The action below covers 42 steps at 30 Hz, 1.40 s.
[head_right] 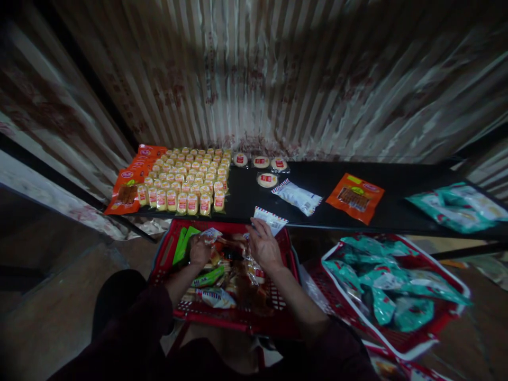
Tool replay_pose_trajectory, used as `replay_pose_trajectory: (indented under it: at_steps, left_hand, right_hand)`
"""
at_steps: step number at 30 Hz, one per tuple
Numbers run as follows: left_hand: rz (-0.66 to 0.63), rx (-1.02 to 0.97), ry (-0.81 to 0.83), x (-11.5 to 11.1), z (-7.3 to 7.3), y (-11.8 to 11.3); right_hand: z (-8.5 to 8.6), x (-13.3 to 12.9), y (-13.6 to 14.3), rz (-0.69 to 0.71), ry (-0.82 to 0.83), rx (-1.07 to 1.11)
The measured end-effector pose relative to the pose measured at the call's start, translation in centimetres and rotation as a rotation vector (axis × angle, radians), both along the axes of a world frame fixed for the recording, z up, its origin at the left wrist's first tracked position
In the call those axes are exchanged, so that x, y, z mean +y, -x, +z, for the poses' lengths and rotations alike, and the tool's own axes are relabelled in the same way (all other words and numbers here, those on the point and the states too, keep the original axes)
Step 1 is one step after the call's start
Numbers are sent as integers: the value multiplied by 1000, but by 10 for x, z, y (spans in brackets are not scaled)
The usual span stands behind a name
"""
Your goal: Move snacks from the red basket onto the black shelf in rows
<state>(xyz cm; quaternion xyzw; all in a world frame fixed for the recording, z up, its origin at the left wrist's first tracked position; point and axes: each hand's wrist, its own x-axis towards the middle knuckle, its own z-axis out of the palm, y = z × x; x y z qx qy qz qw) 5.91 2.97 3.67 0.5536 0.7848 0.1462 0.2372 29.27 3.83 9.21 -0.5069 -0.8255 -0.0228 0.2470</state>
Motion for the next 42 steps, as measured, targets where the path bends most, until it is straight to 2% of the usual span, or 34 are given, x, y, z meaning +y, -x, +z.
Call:
replay_pose_trajectory:
  at_steps: [2, 6, 9, 14, 16, 18, 21, 25, 29, 36, 42]
  left_hand:
    - [-62, 76, -8, 5, -1, -4]
    - [-198, 144, -108, 10, 5, -26]
    - [-224, 153, -116, 10, 2, -34]
    - [-109, 190, -50, 6, -25, -17]
    - [-140, 184, -60, 5, -34, -6]
    - [-161, 182, -72, 5, -37, 2]
    - [-135, 194, -97, 4, -30, 5]
    - [-112, 168, -222, -3, -12, -5]
    - [-129, 77, -285, -15, -1, -18]
    - [-170, 91, -173, -18, 1, -31]
    - [-140, 50, -135, -9, -7, -32]
  right_hand:
    - [0, 2, 0, -23, -4, -1]
    - [4, 11, -8, -4, 10, 21]
    - [6, 14, -15, 9, 38, 52]
    - [-12, 5, -34, -154, 20, 168]
    - [-21, 3, -45, -196, -7, 186]
    - [-27, 2, -52, -236, -40, 195]
    - [-28, 3, -54, -245, -52, 171]
    - [-26, -1, -45, -231, -61, 138]
    - [-34, -5, -38, -195, 40, 141]
    - [-58, 6, -47, -242, 182, 108]
    - [-77, 8, -43, -146, 262, 102]
